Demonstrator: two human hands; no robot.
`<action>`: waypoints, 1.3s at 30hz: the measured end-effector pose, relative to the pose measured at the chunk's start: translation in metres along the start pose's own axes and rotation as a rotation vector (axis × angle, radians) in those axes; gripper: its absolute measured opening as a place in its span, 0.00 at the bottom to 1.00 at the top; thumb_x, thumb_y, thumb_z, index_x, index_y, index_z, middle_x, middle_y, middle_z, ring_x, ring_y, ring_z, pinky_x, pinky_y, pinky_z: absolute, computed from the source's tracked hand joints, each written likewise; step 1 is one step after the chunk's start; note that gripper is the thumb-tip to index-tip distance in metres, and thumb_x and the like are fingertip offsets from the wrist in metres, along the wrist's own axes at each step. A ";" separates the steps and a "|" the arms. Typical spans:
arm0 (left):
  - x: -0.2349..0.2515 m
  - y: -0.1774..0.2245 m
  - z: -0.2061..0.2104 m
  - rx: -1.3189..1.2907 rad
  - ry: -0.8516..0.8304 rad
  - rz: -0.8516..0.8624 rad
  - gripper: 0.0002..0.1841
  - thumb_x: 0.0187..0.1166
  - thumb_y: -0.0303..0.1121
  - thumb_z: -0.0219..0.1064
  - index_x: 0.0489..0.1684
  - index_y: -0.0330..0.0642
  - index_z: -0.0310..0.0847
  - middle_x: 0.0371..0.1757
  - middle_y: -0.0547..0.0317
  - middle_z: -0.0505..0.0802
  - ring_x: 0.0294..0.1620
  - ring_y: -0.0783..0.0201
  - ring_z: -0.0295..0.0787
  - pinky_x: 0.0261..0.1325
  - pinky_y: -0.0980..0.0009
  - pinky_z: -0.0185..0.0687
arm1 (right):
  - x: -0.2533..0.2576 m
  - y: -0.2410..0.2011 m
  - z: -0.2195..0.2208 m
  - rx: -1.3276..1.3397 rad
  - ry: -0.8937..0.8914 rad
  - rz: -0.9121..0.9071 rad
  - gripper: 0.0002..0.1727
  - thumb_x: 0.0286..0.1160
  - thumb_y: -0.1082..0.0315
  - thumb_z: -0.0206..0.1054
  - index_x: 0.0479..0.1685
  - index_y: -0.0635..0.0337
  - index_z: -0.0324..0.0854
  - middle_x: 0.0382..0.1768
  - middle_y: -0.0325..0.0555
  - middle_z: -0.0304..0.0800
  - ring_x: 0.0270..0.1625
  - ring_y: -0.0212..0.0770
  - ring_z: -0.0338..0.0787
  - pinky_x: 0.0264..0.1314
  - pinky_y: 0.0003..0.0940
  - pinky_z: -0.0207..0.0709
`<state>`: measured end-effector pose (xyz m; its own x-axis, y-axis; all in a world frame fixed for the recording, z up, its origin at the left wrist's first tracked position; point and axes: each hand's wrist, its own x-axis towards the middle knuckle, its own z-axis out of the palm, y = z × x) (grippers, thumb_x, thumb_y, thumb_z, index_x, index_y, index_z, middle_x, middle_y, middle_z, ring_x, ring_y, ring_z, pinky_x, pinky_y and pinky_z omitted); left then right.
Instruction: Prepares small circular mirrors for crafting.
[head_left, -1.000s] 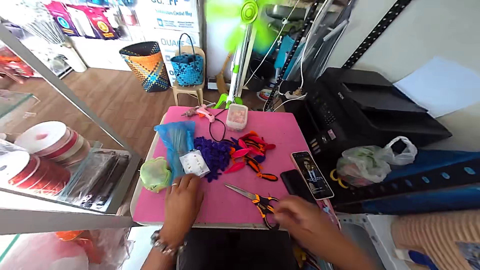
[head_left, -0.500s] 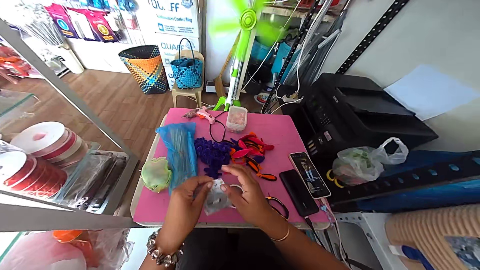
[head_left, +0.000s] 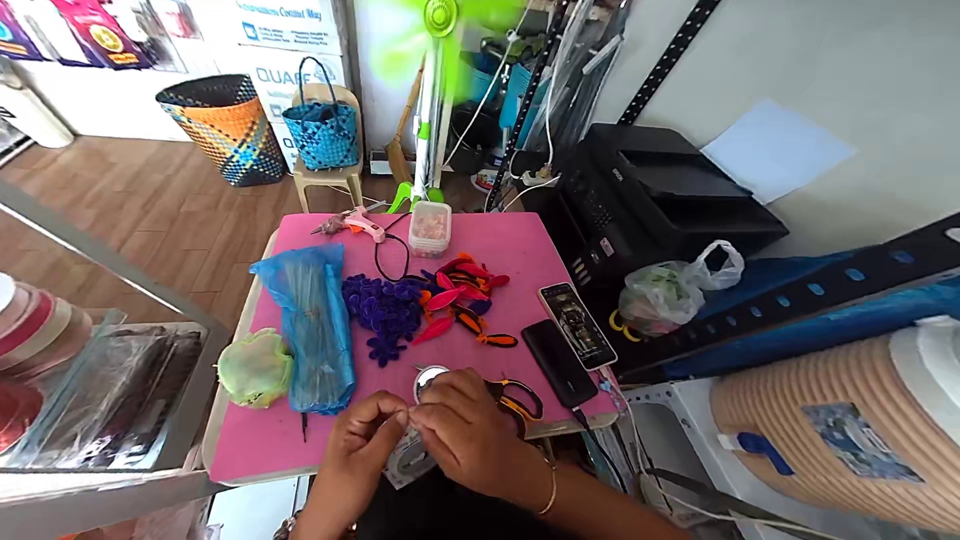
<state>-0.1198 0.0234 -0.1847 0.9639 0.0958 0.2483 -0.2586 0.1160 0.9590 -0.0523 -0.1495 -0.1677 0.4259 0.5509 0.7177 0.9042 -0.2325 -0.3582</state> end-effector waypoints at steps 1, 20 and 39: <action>-0.002 0.000 0.000 0.000 0.000 -0.007 0.07 0.80 0.31 0.64 0.38 0.52 0.90 0.34 0.76 0.92 0.35 0.84 0.85 0.41 0.86 0.81 | -0.002 0.000 0.001 0.044 0.001 0.026 0.08 0.84 0.66 0.61 0.41 0.54 0.86 0.42 0.40 0.91 0.56 0.40 0.87 0.64 0.34 0.76; 0.006 -0.005 0.004 0.082 0.397 -0.179 0.11 0.84 0.27 0.59 0.60 0.36 0.77 0.49 0.61 0.92 0.46 0.72 0.93 0.46 0.74 0.92 | -0.005 0.020 -0.018 1.007 -0.041 1.066 0.09 0.85 0.72 0.61 0.48 0.66 0.86 0.38 0.40 0.94 0.36 0.30 0.93 0.40 0.26 0.89; -0.007 -0.016 -0.030 -0.304 -0.728 -0.263 0.15 0.86 0.46 0.64 0.64 0.53 0.83 0.52 0.76 0.93 0.53 0.84 0.87 0.58 0.82 0.83 | -0.012 0.018 -0.024 0.748 -0.361 0.072 0.12 0.87 0.68 0.61 0.46 0.64 0.91 0.58 0.57 0.88 0.69 0.47 0.84 0.77 0.39 0.74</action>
<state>-0.1240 0.0504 -0.2059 0.7680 -0.6232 0.1476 0.0758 0.3173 0.9453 -0.0405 -0.1799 -0.1682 0.3306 0.8080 0.4876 0.5619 0.2466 -0.7896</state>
